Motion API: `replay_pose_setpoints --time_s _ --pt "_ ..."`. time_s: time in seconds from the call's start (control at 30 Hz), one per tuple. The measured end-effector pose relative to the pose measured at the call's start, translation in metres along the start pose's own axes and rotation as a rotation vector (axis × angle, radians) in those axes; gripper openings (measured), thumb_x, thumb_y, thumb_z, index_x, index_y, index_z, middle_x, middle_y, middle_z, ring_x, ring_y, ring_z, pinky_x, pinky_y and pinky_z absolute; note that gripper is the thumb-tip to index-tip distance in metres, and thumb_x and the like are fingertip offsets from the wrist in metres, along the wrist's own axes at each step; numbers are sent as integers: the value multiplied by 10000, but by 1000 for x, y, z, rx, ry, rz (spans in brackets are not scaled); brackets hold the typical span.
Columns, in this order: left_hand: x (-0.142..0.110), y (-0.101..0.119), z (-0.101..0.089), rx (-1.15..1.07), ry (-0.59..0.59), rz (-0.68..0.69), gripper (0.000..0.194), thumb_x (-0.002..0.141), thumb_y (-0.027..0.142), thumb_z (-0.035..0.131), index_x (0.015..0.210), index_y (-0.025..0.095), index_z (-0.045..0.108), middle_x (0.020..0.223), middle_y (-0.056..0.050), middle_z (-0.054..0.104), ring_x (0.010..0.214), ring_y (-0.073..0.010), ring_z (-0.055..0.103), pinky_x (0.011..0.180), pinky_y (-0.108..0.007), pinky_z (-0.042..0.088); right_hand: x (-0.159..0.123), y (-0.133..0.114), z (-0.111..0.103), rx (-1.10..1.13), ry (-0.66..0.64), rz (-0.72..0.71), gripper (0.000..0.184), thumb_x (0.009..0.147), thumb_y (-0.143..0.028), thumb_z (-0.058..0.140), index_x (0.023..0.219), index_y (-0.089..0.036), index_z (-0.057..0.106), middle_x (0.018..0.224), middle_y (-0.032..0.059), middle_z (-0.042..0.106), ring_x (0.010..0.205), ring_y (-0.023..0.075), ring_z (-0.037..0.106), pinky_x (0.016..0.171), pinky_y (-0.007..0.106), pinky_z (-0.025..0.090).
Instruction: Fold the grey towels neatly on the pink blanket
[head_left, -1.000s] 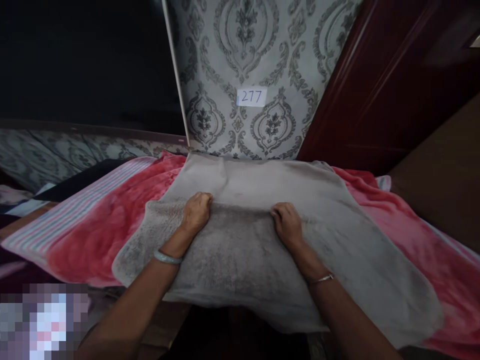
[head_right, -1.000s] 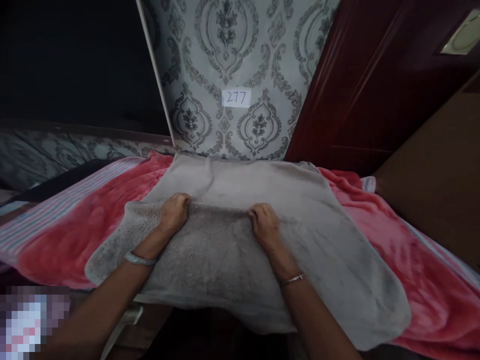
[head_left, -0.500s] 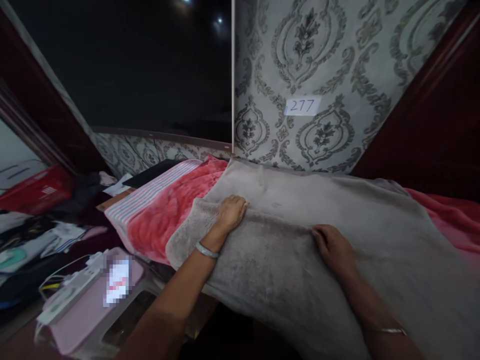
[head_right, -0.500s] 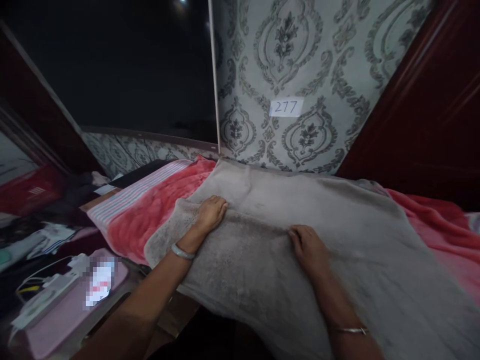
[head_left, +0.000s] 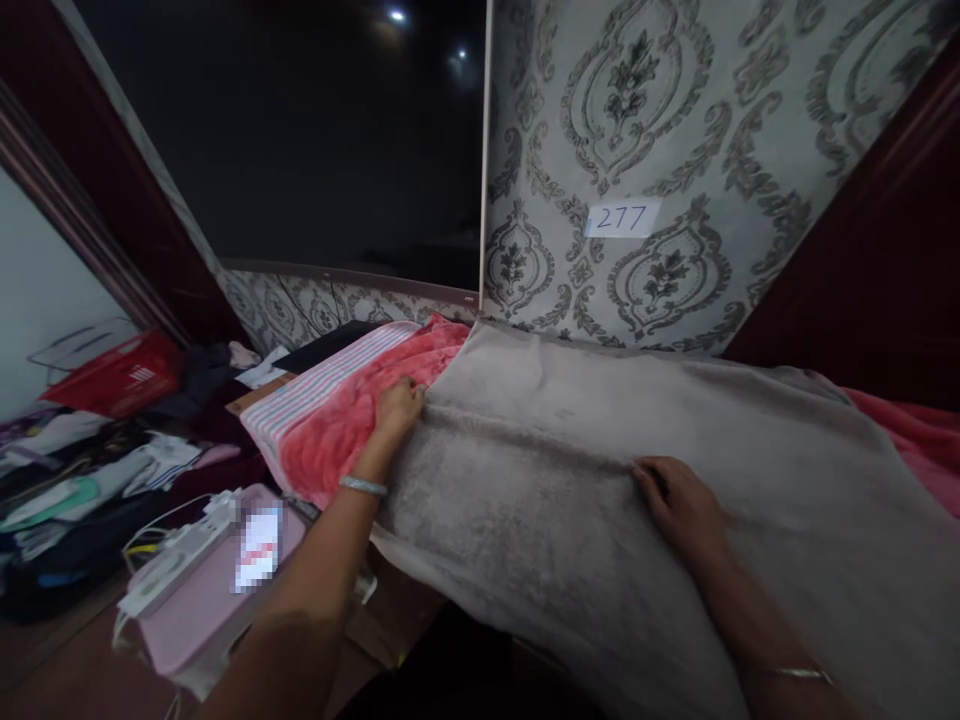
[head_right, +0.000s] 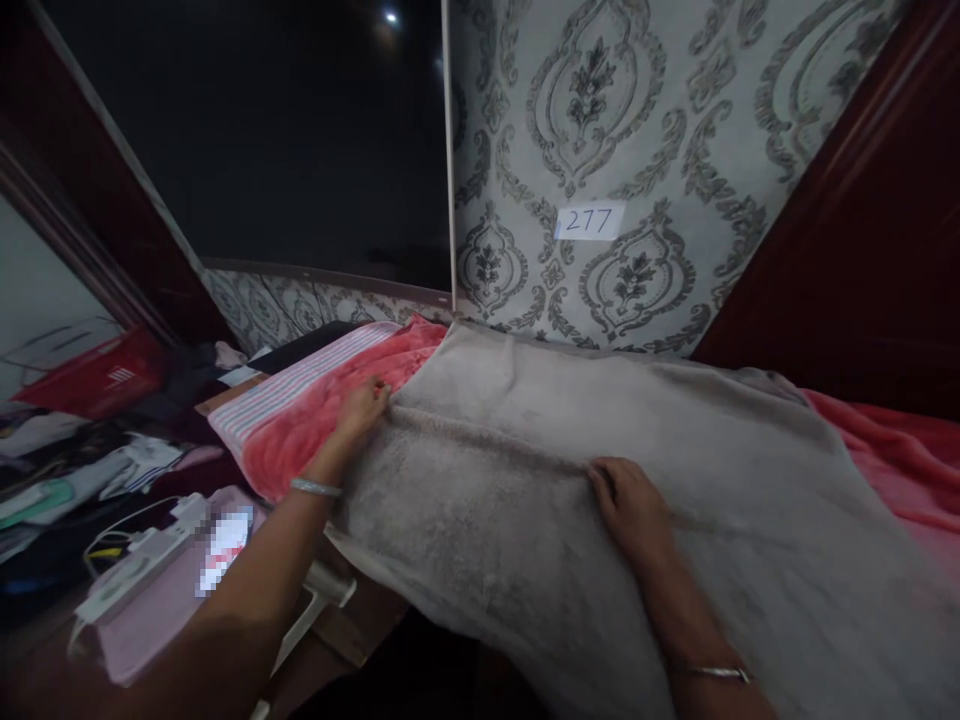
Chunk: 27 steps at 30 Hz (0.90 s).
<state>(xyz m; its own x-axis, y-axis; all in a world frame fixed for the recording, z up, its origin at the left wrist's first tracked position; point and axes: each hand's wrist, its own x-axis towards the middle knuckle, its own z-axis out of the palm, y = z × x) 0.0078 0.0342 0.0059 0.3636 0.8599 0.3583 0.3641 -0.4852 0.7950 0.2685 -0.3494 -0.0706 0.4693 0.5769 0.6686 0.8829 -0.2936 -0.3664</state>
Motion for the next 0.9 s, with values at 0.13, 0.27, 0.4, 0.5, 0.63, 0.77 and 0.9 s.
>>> replay_pose_setpoints --time_s 0.13,0.27,0.4,0.5,0.63,0.77,0.9 --pt "5 -19 -5 -226 -111 -88 85 730 241 677 797 190 687 636 -9 613 619 -186 559 620 -298 436 1 -1 0 7 -8 11 434 987 -571 398 881 -237 653 889 96 701 849 262 656 754 393 523" --pt "5 -20 -2 -358 -65 -71 131 741 238 638 851 189 689 731 -8 650 669 -161 561 660 -282 460 1 -2 -1 3 -2 -13 434 1003 -555 382 888 -230 645 890 93 699 856 253 654 770 386 521" --pt "6 -21 3 -423 -3 -64 134 759 251 592 853 191 665 792 -11 647 728 -160 561 731 -295 470 0 -3 -1 -7 11 -35 439 1010 -560 377 901 -228 644 881 88 693 852 247 650 770 378 516" --pt "6 -23 2 -423 -21 -71 127 753 265 600 832 187 660 745 -7 616 701 -166 547 735 -314 471 1 -2 0 -12 14 -37 446 1011 -561 372 887 -228 642 872 88 691 840 246 649 757 377 514" --pt "3 -23 -3 -393 -55 -47 140 755 298 630 840 196 674 783 -17 637 794 -200 585 796 -338 486 1 -2 1 2 8 -31 436 1007 -555 378 891 -232 649 877 91 694 840 252 650 751 383 517" --pt "-2 -23 -7 -366 -128 22 257 739 353 678 944 201 700 967 -49 698 975 -241 621 911 -368 488 1 -1 1 13 16 -36 441 1007 -562 380 889 -237 652 879 88 698 840 251 656 756 384 523" --pt "-7 -30 -11 -341 -254 64 424 716 418 710 1077 197 704 1104 -80 699 1053 -272 626 928 -388 503 0 1 2 1 12 -32 444 1010 -561 376 898 -236 657 891 88 702 855 253 659 753 381 522"
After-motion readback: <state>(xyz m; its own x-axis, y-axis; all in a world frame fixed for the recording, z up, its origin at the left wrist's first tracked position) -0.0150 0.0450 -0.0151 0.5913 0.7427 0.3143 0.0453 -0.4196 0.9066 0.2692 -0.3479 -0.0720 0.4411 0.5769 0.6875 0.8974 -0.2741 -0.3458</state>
